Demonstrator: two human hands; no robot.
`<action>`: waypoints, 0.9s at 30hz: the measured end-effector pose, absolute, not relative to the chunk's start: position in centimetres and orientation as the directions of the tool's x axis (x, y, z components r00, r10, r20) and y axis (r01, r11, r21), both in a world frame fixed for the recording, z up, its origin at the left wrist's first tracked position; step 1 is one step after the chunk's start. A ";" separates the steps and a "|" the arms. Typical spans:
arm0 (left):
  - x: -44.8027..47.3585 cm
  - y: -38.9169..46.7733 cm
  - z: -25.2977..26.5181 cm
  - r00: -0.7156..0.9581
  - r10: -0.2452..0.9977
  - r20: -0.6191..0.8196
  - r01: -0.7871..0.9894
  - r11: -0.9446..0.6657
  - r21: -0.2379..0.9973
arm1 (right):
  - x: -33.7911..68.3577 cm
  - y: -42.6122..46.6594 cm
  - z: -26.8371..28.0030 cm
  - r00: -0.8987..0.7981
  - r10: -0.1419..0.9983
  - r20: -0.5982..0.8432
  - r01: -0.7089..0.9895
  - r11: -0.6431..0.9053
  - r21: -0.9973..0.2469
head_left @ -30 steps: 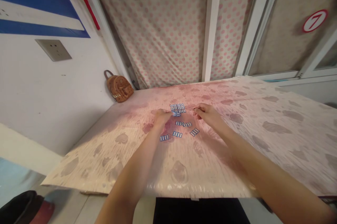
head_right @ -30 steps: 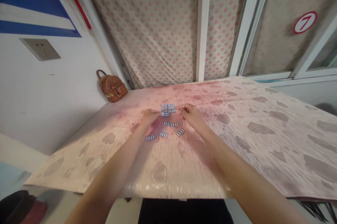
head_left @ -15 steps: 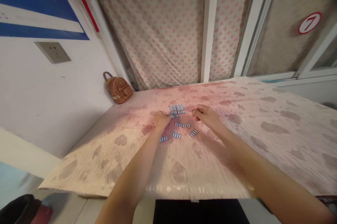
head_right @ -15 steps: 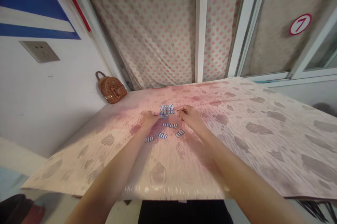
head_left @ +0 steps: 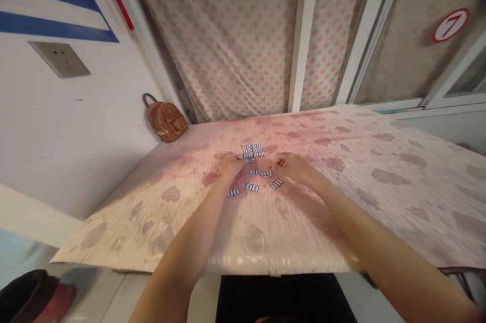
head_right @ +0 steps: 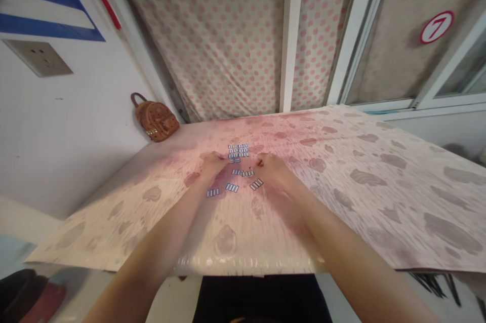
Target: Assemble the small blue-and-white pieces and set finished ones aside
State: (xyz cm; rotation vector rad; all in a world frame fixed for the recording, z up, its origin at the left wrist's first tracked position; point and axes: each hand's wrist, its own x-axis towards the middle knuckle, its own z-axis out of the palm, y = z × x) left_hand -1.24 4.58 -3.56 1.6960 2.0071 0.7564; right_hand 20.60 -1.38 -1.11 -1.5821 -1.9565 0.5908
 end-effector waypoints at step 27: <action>1.3 0.4 -1.9 0.422 0.902 0.095 0.079 -0.141 0.987 | 18.8 -1.7 -1.1 -0.194 0.976 0.100 0.229 0.144 -0.963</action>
